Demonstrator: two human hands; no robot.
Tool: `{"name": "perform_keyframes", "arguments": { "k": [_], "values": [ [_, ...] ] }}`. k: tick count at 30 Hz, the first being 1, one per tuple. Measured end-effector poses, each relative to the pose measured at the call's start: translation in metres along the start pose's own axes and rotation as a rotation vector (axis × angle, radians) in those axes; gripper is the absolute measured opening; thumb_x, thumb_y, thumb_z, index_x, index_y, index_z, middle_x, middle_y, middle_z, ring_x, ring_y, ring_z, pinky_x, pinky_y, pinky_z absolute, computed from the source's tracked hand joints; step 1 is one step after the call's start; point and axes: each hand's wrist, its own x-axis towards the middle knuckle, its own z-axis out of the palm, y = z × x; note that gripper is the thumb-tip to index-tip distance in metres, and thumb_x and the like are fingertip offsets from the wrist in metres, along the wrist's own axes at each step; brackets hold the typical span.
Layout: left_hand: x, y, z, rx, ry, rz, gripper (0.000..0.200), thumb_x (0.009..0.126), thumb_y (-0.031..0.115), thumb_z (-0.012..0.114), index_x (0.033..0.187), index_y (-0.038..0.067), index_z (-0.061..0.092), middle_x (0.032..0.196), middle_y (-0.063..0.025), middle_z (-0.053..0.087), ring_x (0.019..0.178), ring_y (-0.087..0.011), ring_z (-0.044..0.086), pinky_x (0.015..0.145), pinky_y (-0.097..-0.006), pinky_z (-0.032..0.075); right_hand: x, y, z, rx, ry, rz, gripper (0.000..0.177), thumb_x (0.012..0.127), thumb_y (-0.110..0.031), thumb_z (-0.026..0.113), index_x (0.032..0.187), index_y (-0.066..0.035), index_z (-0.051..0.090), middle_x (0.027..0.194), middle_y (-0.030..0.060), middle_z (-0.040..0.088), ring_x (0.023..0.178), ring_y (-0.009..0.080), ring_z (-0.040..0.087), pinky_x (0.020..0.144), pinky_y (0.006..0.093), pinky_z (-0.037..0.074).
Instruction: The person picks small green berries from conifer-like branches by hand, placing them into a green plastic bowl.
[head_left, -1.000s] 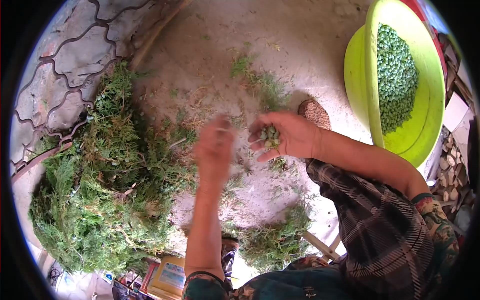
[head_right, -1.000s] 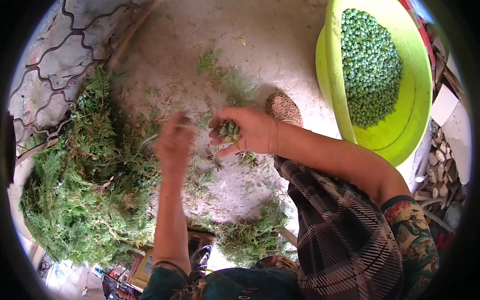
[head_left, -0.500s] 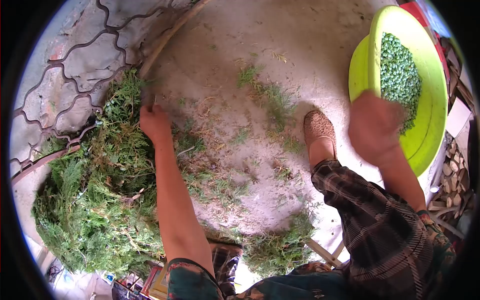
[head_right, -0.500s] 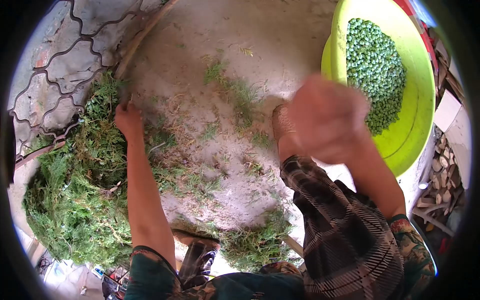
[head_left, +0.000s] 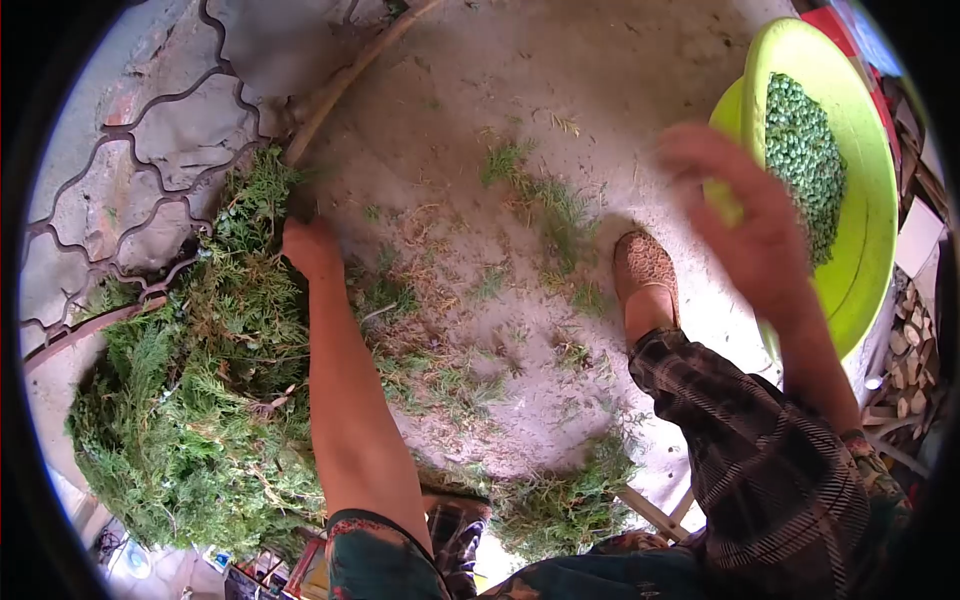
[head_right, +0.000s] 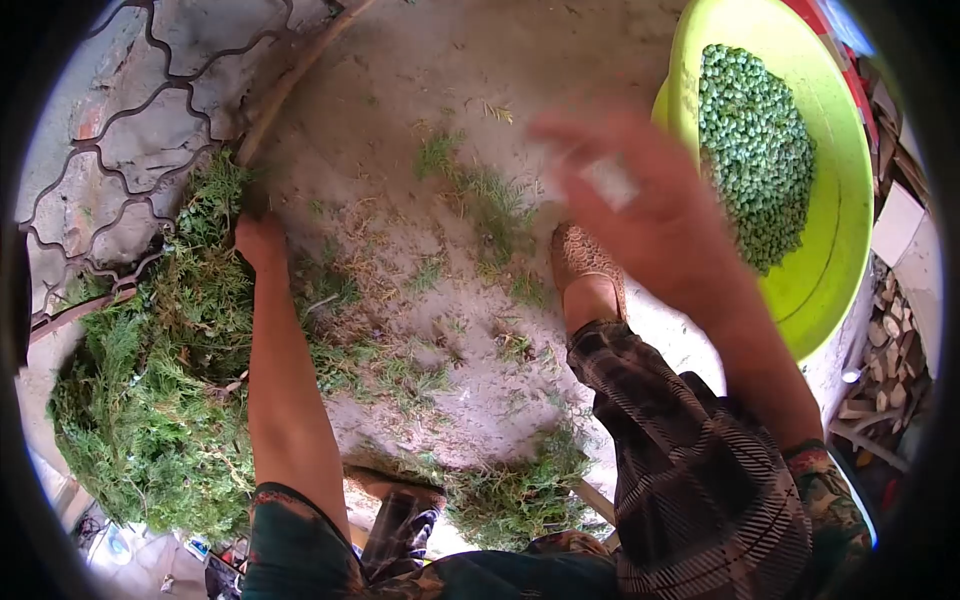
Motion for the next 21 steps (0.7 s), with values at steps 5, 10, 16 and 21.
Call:
{"name": "perform_keyframes", "arguments": {
  "k": [5,10,16,21],
  "values": [
    [0.003,-0.023,0.022,-0.112,0.088,0.008,0.026,0.075,0.019,0.054,0.083,-0.006,0.056,0.087,-0.0261,0.061,0.081,-0.0435,0.058,0.07,-0.0473,0.047,-0.025,0.019,0.077,0.163,-0.386,-0.097,0.021,0.079,-0.011,0.052,0.098,-0.001,0.055,0.087,0.0149,0.059,0.083,0.0333,0.057,0.076,0.0408,0.045],
    [0.029,-0.055,0.037,-0.374,-0.301,-0.208,0.023,0.083,0.019,0.049,0.084,-0.003,0.052,0.083,-0.0178,0.061,0.075,-0.0332,0.06,0.064,-0.0411,0.047,-0.044,0.034,0.093,0.234,-0.624,0.116,0.021,0.081,-0.013,0.05,0.096,0.0,0.055,0.081,0.0125,0.059,0.077,0.0304,0.059,0.071,0.0392,0.047],
    [-0.143,0.089,-0.056,-1.039,-0.583,-0.018,0.013,0.086,0.012,0.052,0.093,0.0,0.054,0.076,-0.0059,0.056,0.071,-0.0161,0.054,0.06,-0.0296,0.044,-0.033,0.031,0.101,1.336,-0.398,1.21,0.029,0.089,-0.024,0.052,0.107,-0.002,0.053,0.087,0.0065,0.058,0.083,0.0202,0.057,0.076,0.0359,0.049],
    [-0.15,0.073,-0.061,-0.963,-0.44,0.021,0.023,0.086,0.008,0.052,0.107,-0.001,0.056,0.091,-0.0068,0.06,0.067,-0.0117,0.055,0.062,-0.0268,0.047,-0.041,0.046,0.104,1.465,-0.473,1.326,0.026,0.088,-0.027,0.053,0.097,-0.002,0.053,0.083,0.008,0.057,0.069,0.0152,0.056,0.06,0.032,0.05]
  ]
}}
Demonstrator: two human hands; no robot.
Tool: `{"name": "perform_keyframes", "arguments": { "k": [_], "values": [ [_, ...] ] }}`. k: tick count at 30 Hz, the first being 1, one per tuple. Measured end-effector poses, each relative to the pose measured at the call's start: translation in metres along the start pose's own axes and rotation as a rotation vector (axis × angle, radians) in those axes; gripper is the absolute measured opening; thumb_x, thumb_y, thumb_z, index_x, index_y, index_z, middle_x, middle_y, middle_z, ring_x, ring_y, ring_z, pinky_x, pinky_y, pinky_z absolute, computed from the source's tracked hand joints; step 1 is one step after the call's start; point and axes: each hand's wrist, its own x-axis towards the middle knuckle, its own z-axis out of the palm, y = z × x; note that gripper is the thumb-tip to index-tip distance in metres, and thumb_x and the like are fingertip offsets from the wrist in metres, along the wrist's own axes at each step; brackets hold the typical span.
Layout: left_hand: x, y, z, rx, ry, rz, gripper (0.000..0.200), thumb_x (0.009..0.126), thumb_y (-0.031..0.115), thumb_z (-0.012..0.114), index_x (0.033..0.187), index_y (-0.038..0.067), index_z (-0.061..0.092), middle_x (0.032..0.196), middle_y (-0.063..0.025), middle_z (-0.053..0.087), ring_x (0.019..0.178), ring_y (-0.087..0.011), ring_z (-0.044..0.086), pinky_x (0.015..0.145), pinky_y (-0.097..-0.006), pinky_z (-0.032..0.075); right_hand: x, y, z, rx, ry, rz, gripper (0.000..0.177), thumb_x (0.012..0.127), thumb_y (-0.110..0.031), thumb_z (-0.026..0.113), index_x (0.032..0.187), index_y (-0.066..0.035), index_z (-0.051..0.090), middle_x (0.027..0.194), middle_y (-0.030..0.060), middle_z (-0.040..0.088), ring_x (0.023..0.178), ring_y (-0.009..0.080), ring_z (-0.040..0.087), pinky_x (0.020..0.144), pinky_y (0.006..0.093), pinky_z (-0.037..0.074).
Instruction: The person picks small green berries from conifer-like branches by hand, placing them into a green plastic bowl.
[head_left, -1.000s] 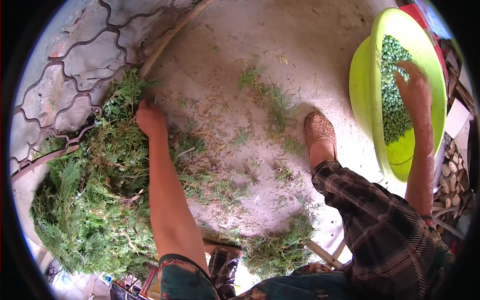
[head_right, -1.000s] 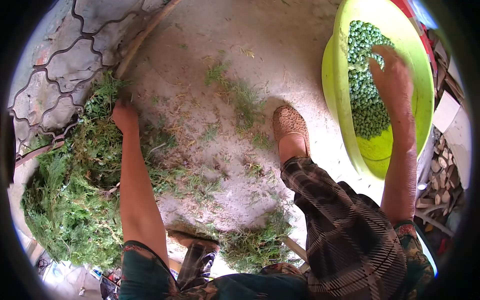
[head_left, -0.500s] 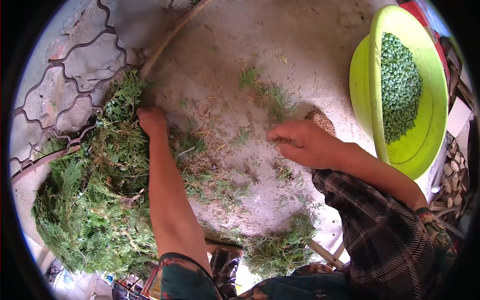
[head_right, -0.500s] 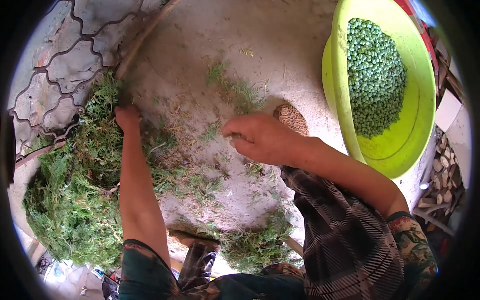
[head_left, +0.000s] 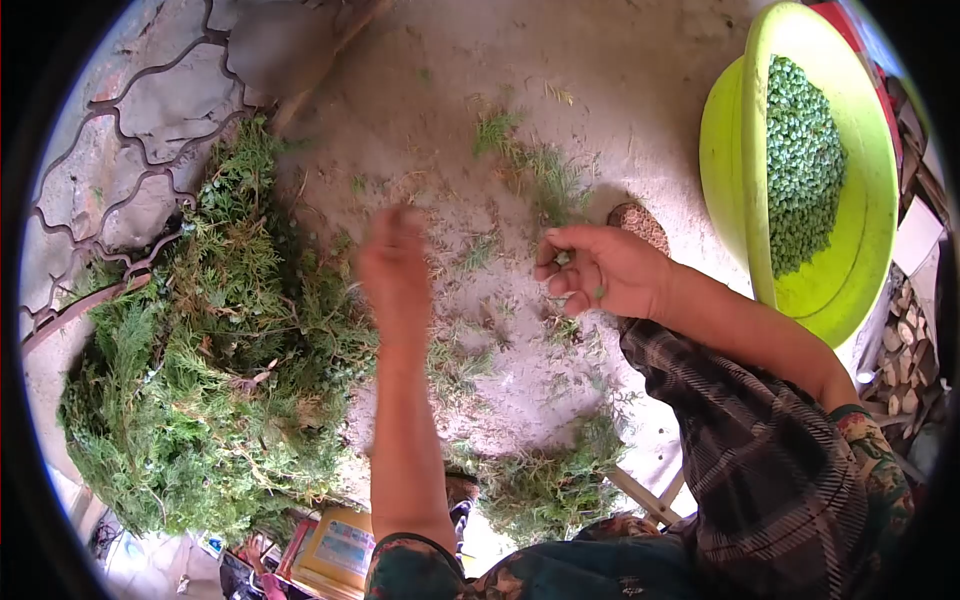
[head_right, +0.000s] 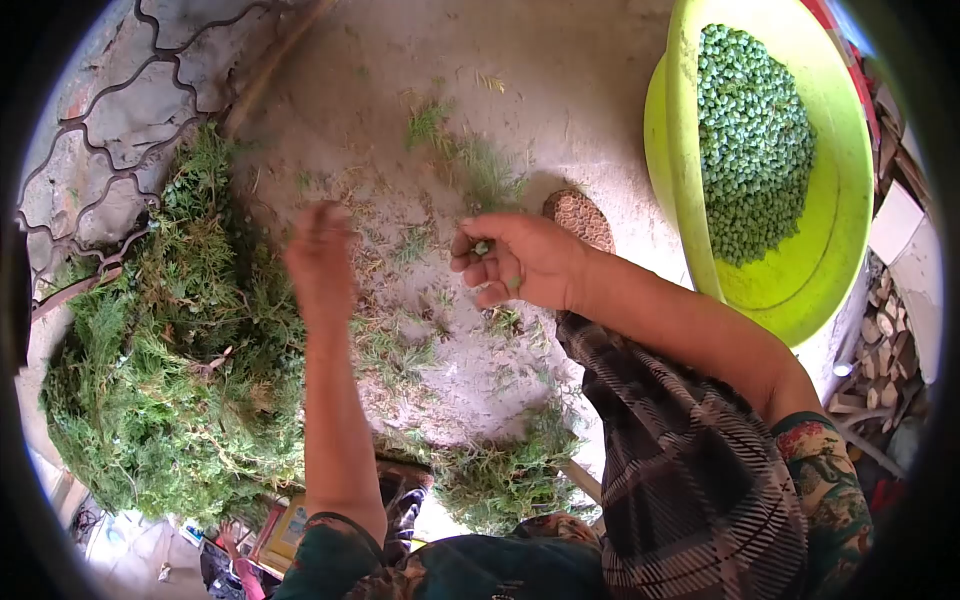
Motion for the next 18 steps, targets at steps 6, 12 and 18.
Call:
{"name": "perform_keyframes", "arguments": {
  "k": [6,12,18],
  "values": [
    [0.062,-0.065,-0.09,1.015,0.371,-0.055,0.022,0.082,0.019,0.056,0.095,0.002,0.06,0.089,-0.0202,0.063,0.079,-0.038,0.059,0.066,-0.0427,0.047,0.001,0.002,-0.003,-0.028,0.018,0.023,0.02,0.087,-0.024,0.053,0.085,-0.004,0.052,0.08,0.0079,0.056,0.057,0.0115,0.053,0.048,0.0275,0.045],
    [0.064,-0.064,-0.095,0.901,0.357,-0.071,0.023,0.08,0.02,0.056,0.091,0.001,0.061,0.086,-0.0201,0.063,0.079,-0.0392,0.06,0.067,-0.0464,0.047,0.002,0.004,-0.006,-0.042,0.053,0.021,0.02,0.089,-0.025,0.051,0.088,-0.005,0.052,0.079,0.0067,0.055,0.059,0.0119,0.053,0.047,0.0256,0.045],
    [0.1,-0.075,-0.103,0.965,0.528,0.027,0.029,0.079,0.022,0.055,0.098,0.002,0.062,0.092,-0.0192,0.063,0.082,-0.038,0.06,0.069,-0.0468,0.047,-0.001,0.004,-0.005,-0.084,0.089,0.01,0.02,0.089,-0.026,0.05,0.088,-0.006,0.053,0.08,0.0061,0.055,0.06,0.0112,0.052,0.05,0.0263,0.045]
  ]
}}
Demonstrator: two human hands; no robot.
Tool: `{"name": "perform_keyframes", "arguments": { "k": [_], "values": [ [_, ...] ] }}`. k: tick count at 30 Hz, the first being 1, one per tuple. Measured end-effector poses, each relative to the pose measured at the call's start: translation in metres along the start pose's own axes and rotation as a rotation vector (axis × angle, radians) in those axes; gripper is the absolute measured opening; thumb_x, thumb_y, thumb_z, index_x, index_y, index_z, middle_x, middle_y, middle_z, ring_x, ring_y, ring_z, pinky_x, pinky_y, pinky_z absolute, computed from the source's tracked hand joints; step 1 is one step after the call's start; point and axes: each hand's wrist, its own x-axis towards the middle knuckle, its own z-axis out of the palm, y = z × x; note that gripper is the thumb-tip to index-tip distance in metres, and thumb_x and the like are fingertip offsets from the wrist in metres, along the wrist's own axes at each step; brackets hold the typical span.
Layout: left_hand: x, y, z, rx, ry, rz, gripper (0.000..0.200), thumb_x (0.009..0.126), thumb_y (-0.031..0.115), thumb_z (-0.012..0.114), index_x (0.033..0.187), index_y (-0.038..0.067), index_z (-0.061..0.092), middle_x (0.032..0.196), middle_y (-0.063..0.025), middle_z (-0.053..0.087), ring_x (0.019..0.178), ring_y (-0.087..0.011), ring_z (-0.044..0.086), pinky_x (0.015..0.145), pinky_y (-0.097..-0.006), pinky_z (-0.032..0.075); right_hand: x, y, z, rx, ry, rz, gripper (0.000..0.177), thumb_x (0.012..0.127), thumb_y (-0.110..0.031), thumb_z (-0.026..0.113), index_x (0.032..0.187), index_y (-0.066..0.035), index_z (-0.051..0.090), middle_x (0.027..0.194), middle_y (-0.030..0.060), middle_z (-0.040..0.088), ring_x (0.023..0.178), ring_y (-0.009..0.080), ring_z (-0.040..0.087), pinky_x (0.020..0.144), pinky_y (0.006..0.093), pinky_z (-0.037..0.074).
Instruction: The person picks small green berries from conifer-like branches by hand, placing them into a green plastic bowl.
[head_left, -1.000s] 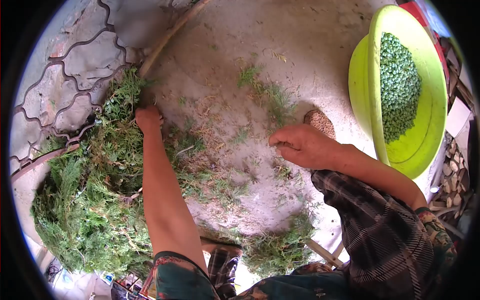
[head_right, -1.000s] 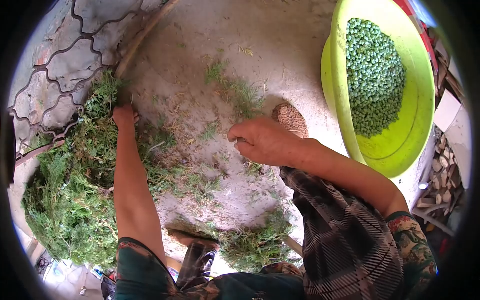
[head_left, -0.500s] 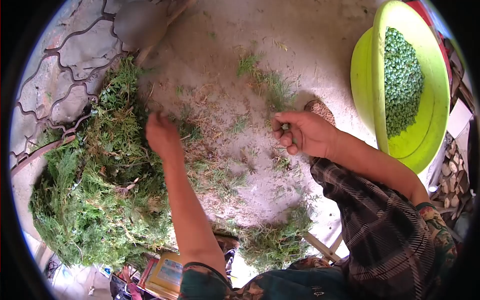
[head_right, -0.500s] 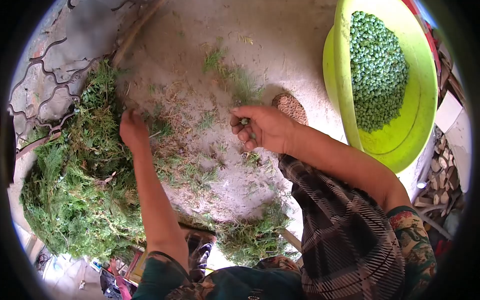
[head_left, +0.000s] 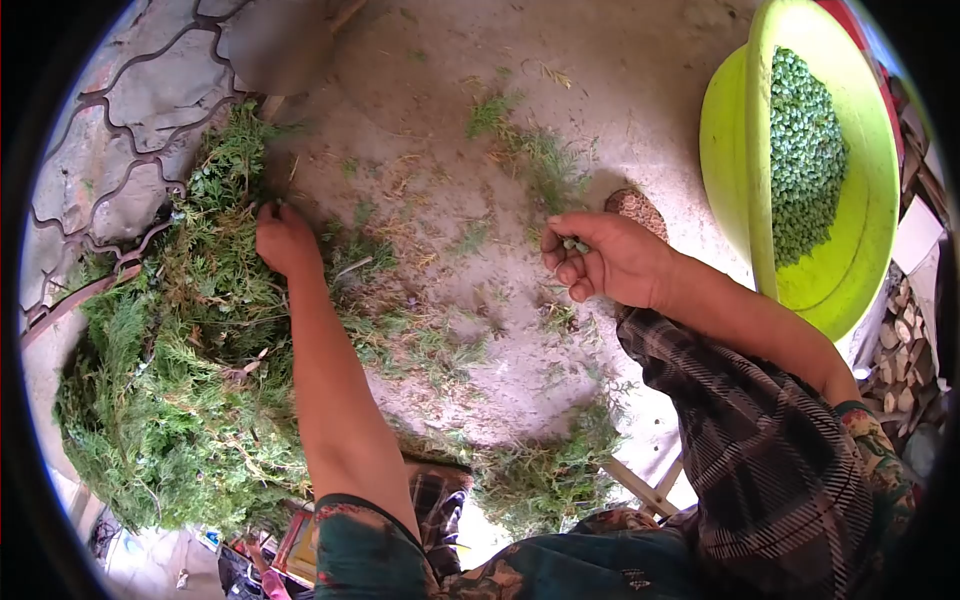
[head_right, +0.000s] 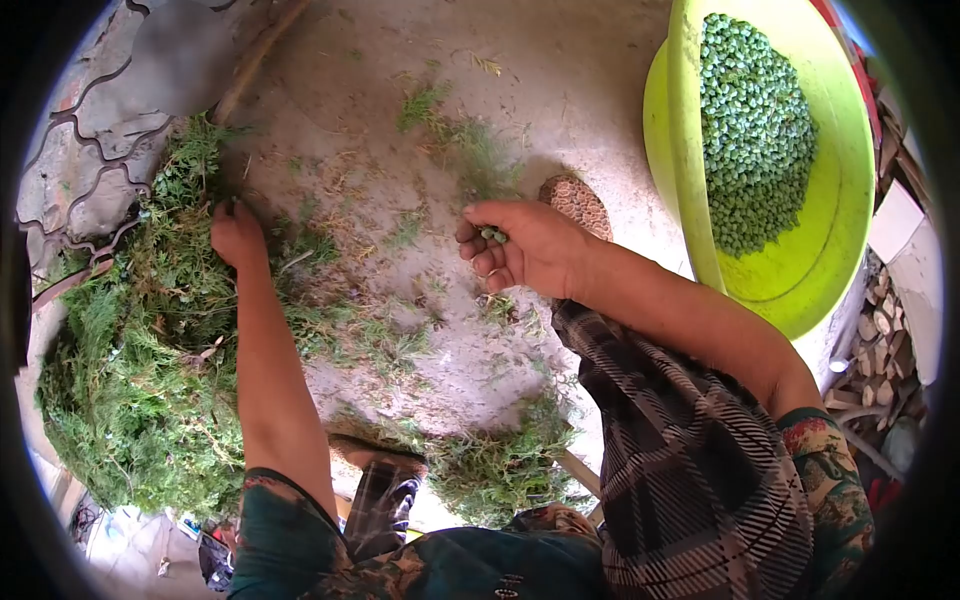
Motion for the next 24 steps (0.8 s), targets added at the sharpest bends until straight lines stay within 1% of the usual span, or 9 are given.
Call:
{"name": "perform_keyframes", "arguments": {
  "k": [8,10,12,14,17,18,20,22,24],
  "values": [
    [0.006,0.011,-0.008,0.111,-0.111,0.034,0.027,0.079,0.021,0.055,0.096,0.002,0.062,0.093,-0.0198,0.063,0.083,-0.0381,0.06,0.07,-0.0454,0.047,0.003,0.001,-0.001,-0.042,-0.027,-0.007,0.021,0.09,-0.025,0.049,0.092,-0.005,0.052,0.081,0.0058,0.055,0.063,0.0124,0.054,0.056,0.0284,0.047],
    [-0.016,0.02,-0.017,-0.196,-0.04,0.041,0.023,0.081,0.019,0.056,0.094,0.001,0.061,0.088,-0.016,0.064,0.077,-0.0294,0.062,0.066,-0.0391,0.048,0.002,0.0,0.006,-0.065,-0.014,-0.055,0.023,0.09,-0.025,0.048,0.097,-0.004,0.052,0.085,0.0067,0.056,0.07,0.0145,0.057,0.064,0.0329,0.051],
    [-0.064,0.066,-0.053,-0.642,-0.279,-0.093,0.02,0.082,0.016,0.058,0.095,0.002,0.061,0.086,-0.0098,0.064,0.075,-0.0172,0.061,0.065,-0.0309,0.048,0.007,0.003,0.006,-0.023,-0.041,-0.077,0.023,0.09,-0.025,0.048,0.099,-0.003,0.051,0.088,0.0074,0.057,0.072,0.0154,0.058,0.068,0.0354,0.051],
    [-0.12,0.099,-0.081,-0.745,-0.627,-0.06,0.018,0.082,0.012,0.059,0.097,0.002,0.061,0.085,-0.0056,0.063,0.078,-0.0102,0.057,0.066,-0.0249,0.046,0.007,0.003,0.01,0.013,-0.071,-0.094,0.024,0.09,-0.024,0.048,0.101,-0.003,0.051,0.09,0.0081,0.057,0.075,0.0163,0.059,0.072,0.0378,0.052],
    [-0.143,0.113,-0.098,-0.888,-0.781,0.027,0.019,0.082,0.01,0.06,0.099,0.002,0.061,0.089,-0.0069,0.064,0.081,-0.0128,0.058,0.068,-0.0253,0.047,0.004,0.002,0.015,0.12,-0.114,0.002,0.024,0.09,-0.024,0.05,0.097,-0.002,0.052,0.09,0.0095,0.058,0.072,0.0157,0.059,0.069,0.037,0.053],
    [-0.129,0.089,-0.076,-0.847,-0.518,0.06,0.019,0.082,0.009,0.058,0.101,0.003,0.061,0.09,-0.0089,0.064,0.082,-0.0137,0.057,0.07,-0.0275,0.047,0.007,0.005,0.01,0.091,-0.116,0.037,0.023,0.089,-0.024,0.05,0.094,-0.002,0.053,0.087,0.0099,0.058,0.069,0.0153,0.058,0.063,0.0346,0.053],
    [-0.086,0.072,-0.08,-0.437,-0.354,0.05,0.018,0.082,0.009,0.057,0.098,0.002,0.06,0.093,-0.014,0.064,0.083,-0.0222,0.061,0.072,-0.0334,0.048,0.01,0.01,0.003,0.062,-0.117,0.075,0.023,0.089,-0.024,0.05,0.091,-0.001,0.054,0.084,0.0104,0.058,0.066,0.0149,0.057,0.056,0.0322,0.053],
    [-0.062,0.033,-0.051,0.231,-0.211,0.245,0.017,0.08,0.009,0.056,0.096,0.002,0.059,0.088,-0.0189,0.063,0.082,-0.0332,0.061,0.072,-0.0395,0.048,0.011,0.011,0.0,0.02,-0.162,0.084,0.024,0.089,-0.024,0.05,0.085,-0.001,0.054,0.08,0.0108,0.058,0.06,0.0141,0.056,0.045,0.0281,0.049],
    [-0.052,0.0,-0.019,0.123,-0.271,0.22,0.017,0.08,0.009,0.056,0.095,0.002,0.058,0.086,-0.0198,0.062,0.081,-0.0363,0.06,0.071,-0.0414,0.048,0.012,0.011,0.003,0.007,-0.144,0.08,0.023,0.089,-0.023,0.051,0.084,-0.001,0.054,0.079,0.0108,0.058,0.059,0.0141,0.055,0.043,0.0274,0.048]
  ]
}}
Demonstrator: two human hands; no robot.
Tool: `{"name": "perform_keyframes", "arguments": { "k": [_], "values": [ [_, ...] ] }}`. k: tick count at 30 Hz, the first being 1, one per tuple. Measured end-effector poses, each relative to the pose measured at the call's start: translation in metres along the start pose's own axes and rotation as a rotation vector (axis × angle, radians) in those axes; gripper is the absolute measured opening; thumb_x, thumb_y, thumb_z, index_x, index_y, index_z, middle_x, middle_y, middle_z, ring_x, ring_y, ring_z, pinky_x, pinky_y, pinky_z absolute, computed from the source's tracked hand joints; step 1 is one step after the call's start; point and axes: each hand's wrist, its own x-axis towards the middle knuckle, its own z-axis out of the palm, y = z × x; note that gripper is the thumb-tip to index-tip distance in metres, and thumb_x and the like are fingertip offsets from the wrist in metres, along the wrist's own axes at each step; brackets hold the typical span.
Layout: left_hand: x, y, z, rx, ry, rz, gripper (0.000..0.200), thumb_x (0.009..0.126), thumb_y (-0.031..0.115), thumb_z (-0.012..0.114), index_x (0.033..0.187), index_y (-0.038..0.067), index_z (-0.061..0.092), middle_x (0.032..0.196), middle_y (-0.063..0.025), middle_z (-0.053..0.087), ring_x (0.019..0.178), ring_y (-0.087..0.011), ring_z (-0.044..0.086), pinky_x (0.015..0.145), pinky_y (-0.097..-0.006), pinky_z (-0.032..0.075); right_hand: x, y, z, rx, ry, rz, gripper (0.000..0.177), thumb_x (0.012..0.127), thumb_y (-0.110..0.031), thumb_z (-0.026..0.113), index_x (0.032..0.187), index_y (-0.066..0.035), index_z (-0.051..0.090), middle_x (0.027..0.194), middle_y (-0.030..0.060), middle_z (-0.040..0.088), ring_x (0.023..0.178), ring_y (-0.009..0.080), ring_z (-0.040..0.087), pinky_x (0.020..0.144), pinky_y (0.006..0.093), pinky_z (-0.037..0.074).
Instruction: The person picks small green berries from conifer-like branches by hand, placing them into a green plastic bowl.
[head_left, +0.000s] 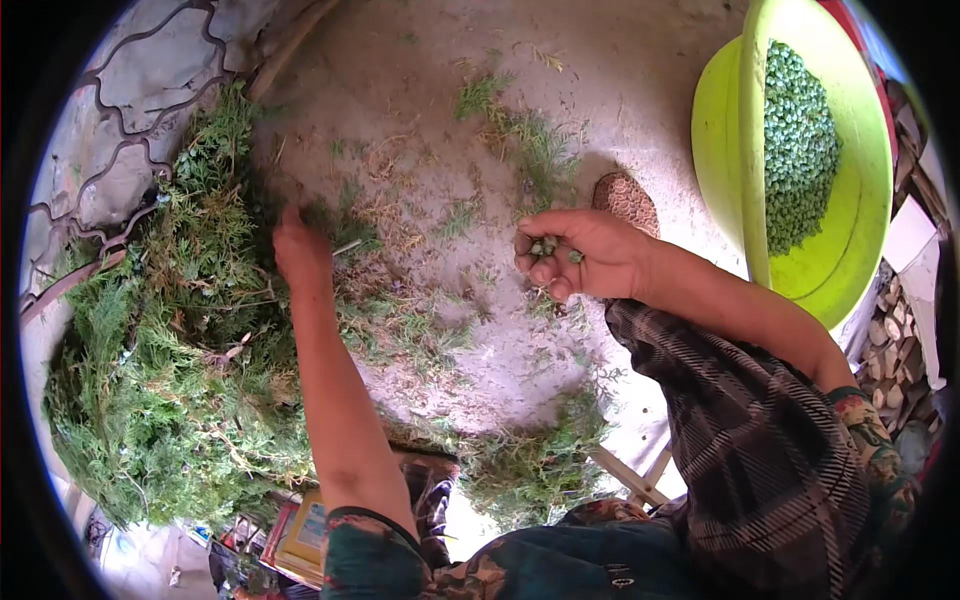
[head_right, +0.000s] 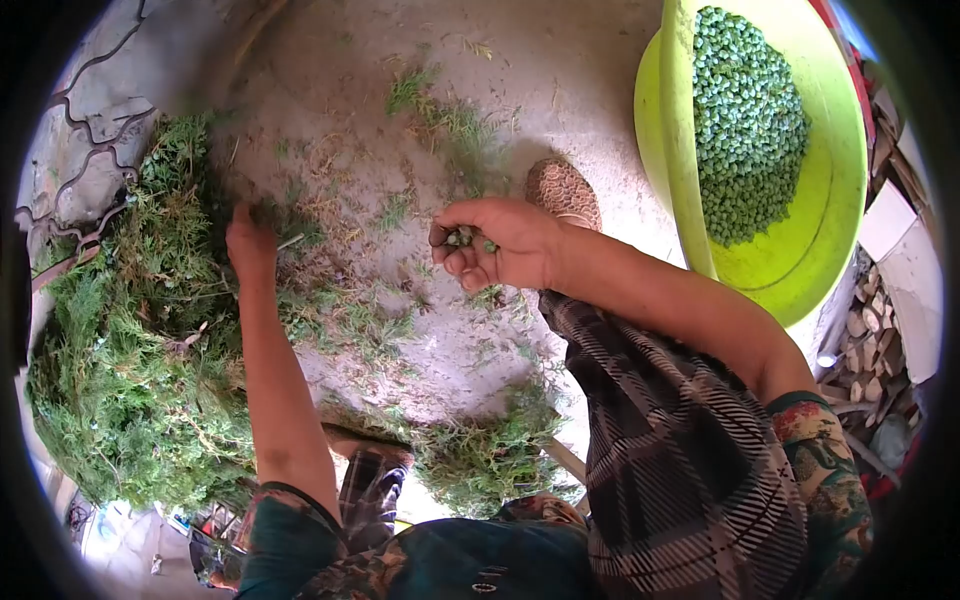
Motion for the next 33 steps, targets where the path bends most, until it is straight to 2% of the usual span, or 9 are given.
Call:
{"name": "perform_keyframes", "arguments": {
  "k": [6,8,11,13,17,21,23,26,33],
  "values": [
    [-0.057,0.056,-0.023,-0.36,-0.183,0.205,0.018,0.077,0.008,0.058,0.093,0.002,0.055,0.085,-0.0177,0.061,0.076,-0.0358,0.058,0.065,-0.0401,0.046,0.002,-0.001,-0.004,-0.057,0.024,-0.035,0.022,0.089,-0.023,0.051,0.086,-0.001,0.054,0.079,0.0099,0.058,0.062,0.0157,0.057,0.051,0.0315,0.051],
    [-0.088,0.085,-0.032,-0.388,0.021,0.501,0.016,0.077,0.006,0.059,0.092,0.002,0.055,0.086,-0.0151,0.061,0.079,-0.0313,0.058,0.066,-0.0376,0.046,0.0,0.001,-0.002,-0.072,0.048,-0.05,0.023,0.088,-0.023,0.051,0.088,0.0,0.054,0.08,0.0097,0.058,0.066,0.0173,0.058,0.056,0.0341,0.053],
    [-0.128,0.126,-0.053,-0.62,-0.071,0.42,0.018,0.079,0.006,0.059,0.096,0.004,0.056,0.089,-0.0132,0.06,0.081,-0.0288,0.057,0.072,-0.0374,0.044,-0.005,0.002,0.009,0.019,0.187,-0.095,0.024,0.088,-0.023,0.051,0.09,0.0,0.055,0.082,0.0104,0.058,0.072,0.0206,0.06,0.067,0.0396,0.055],
    [-0.138,0.143,-0.067,-1.024,-0.483,0.244,0.024,0.08,0.006,0.058,0.104,0.003,0.055,0.092,-0.013,0.06,0.085,-0.0303,0.056,0.078,-0.0372,0.042,-0.008,0.0,0.011,0.04,0.086,-0.049,0.024,0.088,-0.023,0.051,0.091,0.0,0.056,0.083,0.0112,0.058,0.075,0.0229,0.059,0.073,0.0437,0.054],
    [-0.126,0.085,-0.016,-0.43,-0.012,0.097,0.037,0.082,0.017,0.058,0.115,0.002,0.05,0.112,-0.0227,0.052,0.105,-0.0396,0.048,0.092,-0.0446,0.035,-0.001,0.004,-0.001,-0.046,0.013,0.002,0.024,0.088,-0.024,0.051,0.089,-0.001,0.057,0.082,0.0097,0.059,0.072,0.0202,0.059,0.068,0.0407,0.054],
    [-0.123,0.063,0.011,-0.145,-0.015,-0.12,0.047,0.08,0.024,0.06,0.121,0.005,0.047,0.126,-0.0262,0.04,0.115,-0.0446,0.038,0.097,-0.0503,0.03,-0.001,0.004,-0.004,-0.095,-0.093,0.005,0.025,0.088,-0.026,0.052,0.087,-0.001,0.056,0.078,0.0077,0.059,0.067,0.0155,0.059,0.059,0.0349,0.054],
    [-0.148,0.085,0.01,-0.134,-0.055,0.227,0.056,0.077,0.026,0.063,0.126,0.007,0.043,0.133,-0.0254,0.032,0.122,-0.0466,0.029,0.1,-0.0536,0.026,-0.006,0.0,0.004,-0.111,-0.1,-0.013,0.025,0.087,-0.027,0.053,0.087,-0.002,0.056,0.077,0.007,0.059,0.065,0.0144,0.058,0.055,0.0328,0.053],
    [-0.199,0.109,-0.002,-0.251,-0.272,0.305,0.052,0.075,0.016,0.061,0.124,0.007,0.045,0.134,-0.0253,0.032,0.124,-0.0464,0.025,0.102,-0.0537,0.024,-0.028,-0.011,0.024,-0.172,0.01,-0.07,0.025,0.09,-0.026,0.05,0.085,-0.002,0.056,0.077,0.0086,0.059,0.055,0.0112,0.057,0.044,0.025,0.05],
    [-0.265,0.084,-0.015,-0.562,-0.443,0.255,0.035,0.077,0.0,0.052,0.111,0.01,0.055,0.118,-0.0206,0.051,0.107,-0.0382,0.049,0.089,-0.041,0.043,-0.15,-0.061,0.029,-0.193,0.128,-0.865,0.02,0.088,-0.027,0.056,0.078,-0.01,0.056,0.068,0.0002,0.055,0.038,0.0023,0.031,0.032,0.0154,0.022]
  ]
}}
